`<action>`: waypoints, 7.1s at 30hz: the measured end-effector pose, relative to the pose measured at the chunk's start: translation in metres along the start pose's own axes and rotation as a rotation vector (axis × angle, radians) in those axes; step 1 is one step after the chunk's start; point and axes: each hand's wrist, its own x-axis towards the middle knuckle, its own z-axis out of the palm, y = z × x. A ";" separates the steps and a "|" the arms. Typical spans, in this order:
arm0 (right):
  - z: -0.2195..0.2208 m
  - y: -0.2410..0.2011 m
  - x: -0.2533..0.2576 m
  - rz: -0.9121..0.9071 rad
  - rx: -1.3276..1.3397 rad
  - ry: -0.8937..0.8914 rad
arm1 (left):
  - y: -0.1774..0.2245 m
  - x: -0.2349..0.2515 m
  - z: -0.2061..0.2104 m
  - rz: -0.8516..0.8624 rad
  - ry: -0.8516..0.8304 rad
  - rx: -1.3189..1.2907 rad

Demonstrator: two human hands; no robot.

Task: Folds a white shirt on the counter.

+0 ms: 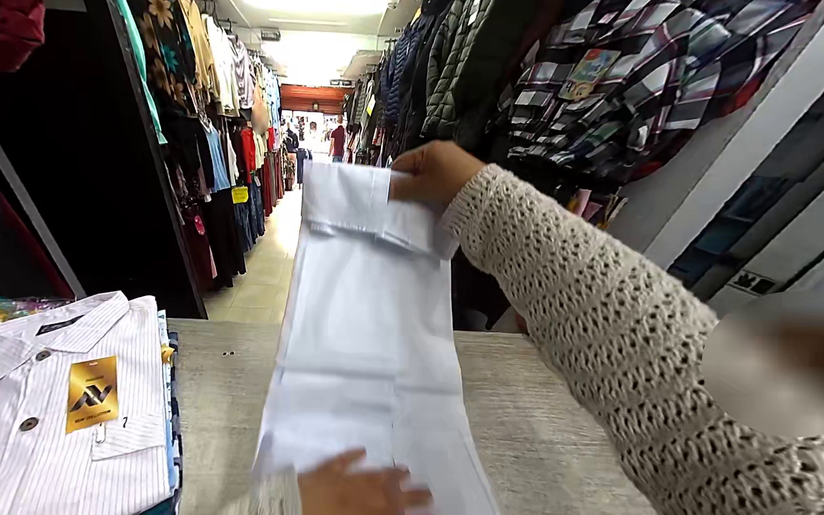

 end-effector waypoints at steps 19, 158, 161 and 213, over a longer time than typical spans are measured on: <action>0.200 -0.046 -0.308 0.316 0.218 -0.022 | -0.041 -0.053 0.050 -0.852 1.022 -1.510; 0.225 -0.068 -0.199 -0.258 0.703 -0.276 | -0.038 0.020 -0.017 -0.895 0.030 -0.368; 0.229 -0.060 -0.200 -0.331 0.719 -0.243 | -0.041 0.014 -0.003 -0.864 0.221 -0.435; 0.251 -0.057 -0.213 -0.144 0.579 -0.262 | -0.050 0.006 0.035 -1.004 0.546 -0.936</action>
